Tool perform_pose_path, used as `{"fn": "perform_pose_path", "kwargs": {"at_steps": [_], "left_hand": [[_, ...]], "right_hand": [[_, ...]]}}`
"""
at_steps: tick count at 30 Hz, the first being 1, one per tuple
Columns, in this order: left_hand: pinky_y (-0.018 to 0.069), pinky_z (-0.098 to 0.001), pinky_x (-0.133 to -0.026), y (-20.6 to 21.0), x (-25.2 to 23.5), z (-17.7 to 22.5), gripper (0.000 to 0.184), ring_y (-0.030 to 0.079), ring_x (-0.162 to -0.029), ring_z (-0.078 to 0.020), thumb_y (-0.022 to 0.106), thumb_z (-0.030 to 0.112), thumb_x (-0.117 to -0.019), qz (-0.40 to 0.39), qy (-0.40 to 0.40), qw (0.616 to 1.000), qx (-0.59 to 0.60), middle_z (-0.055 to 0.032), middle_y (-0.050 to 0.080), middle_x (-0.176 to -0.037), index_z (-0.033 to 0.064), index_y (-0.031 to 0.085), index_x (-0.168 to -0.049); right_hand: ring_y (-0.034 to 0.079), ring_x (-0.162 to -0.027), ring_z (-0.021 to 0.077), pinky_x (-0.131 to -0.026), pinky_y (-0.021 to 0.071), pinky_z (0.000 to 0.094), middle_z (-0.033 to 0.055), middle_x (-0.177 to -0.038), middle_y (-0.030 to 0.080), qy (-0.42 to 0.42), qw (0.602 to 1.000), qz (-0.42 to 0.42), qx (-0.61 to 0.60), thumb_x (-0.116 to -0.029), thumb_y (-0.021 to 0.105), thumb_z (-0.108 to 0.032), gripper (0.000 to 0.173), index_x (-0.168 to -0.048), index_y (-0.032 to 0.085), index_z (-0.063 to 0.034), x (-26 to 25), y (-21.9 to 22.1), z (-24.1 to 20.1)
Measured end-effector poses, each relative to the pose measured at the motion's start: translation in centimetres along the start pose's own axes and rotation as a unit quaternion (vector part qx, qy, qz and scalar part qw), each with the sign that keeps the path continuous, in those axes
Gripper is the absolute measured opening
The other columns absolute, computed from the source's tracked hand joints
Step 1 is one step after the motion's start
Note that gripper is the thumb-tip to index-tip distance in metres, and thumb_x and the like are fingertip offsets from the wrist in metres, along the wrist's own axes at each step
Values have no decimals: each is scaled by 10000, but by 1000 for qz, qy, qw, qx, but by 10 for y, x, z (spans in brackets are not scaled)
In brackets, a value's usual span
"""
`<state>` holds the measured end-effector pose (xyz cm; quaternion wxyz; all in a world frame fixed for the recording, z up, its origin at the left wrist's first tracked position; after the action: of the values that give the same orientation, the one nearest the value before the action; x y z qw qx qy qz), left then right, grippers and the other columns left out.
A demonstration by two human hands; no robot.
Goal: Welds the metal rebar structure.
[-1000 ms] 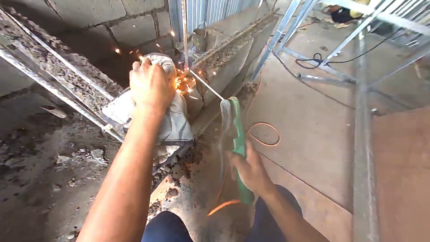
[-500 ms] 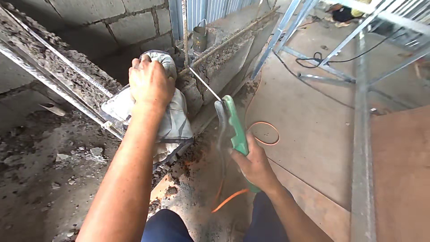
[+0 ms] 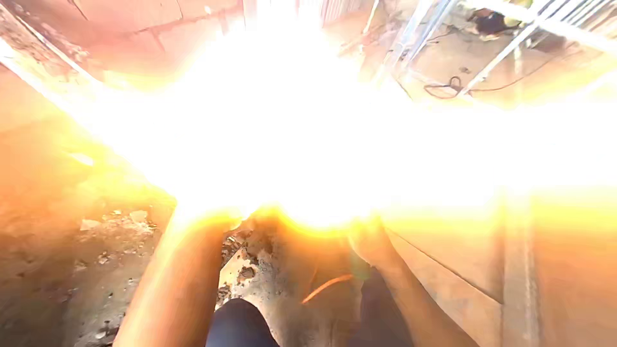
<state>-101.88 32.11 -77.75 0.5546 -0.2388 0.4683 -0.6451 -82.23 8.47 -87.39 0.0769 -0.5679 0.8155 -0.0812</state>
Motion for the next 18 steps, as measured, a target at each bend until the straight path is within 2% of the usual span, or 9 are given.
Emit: {"fn": "perform_pose_path", "kwargs": {"at_steps": [1,2,3,5,9,14,18], "left_hand": [[469,-571,-1030,1,-15,6,370,567,-1266,-411,625,211,-967,22,25,998,-59,-283,615,-1284,-100,632,-1166],[456,-658,-1006,2,-25,10,401,550,-1265,-494,662,269,-928,32,41,995,-89,-321,612,-1268,-96,659,-1093],[444,-702,-996,2,-30,11,418,532,-1265,-535,689,300,-911,31,46,994,-99,-337,602,-1275,-92,672,-1056],[448,-709,-977,3,-33,11,415,525,-1260,-544,688,323,-915,26,44,993,-106,-332,601,-1261,-80,672,-1013],[462,-689,-973,3,-33,10,419,539,-1253,-522,687,343,-923,27,35,993,-111,-318,613,-1238,-66,680,-1011],[455,-669,-993,3,-33,11,402,535,-1264,-502,695,329,-914,25,22,993,-117,-306,614,-1244,-62,681,-1007],[460,-661,-983,4,-33,10,399,546,-1248,-496,691,331,-913,31,25,992,-123,-297,620,-1228,-59,680,-995]], "right_hand": [[594,-517,177,-456,561,350,65,-806,624,9,1000,0,3,-973,634,-260,550,-1431,432,-32,1,1,1],[599,-519,186,-455,567,363,74,-813,627,18,1000,0,3,-977,635,-261,568,-1453,418,-41,1,3,1],[603,-521,191,-456,571,367,78,-820,629,23,1000,1,2,-981,633,-258,583,-1476,405,-54,2,4,2],[595,-511,184,-449,564,357,71,-803,624,22,1000,6,-2,-984,630,-251,571,-1473,407,-58,2,5,2],[572,-484,178,-425,545,345,58,-738,595,11,1000,7,-26,-993,620,-238,484,-1398,436,-48,2,6,3],[569,-477,190,-426,546,349,61,-721,582,15,999,7,-34,-987,620,-238,516,-1428,418,-61,2,7,4],[562,-471,193,-431,548,354,60,-689,553,20,996,-5,-83,-997,605,-222,480,-1407,417,-58,4,10,3]]}}
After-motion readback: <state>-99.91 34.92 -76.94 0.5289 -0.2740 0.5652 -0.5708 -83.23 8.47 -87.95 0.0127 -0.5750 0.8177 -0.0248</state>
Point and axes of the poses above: each hand's wrist, its own x-axis away from the middle knuckle, its own y-axis out of the palm, z = x × y, the point moved 5 cm from there along -x, towards the middle knuckle
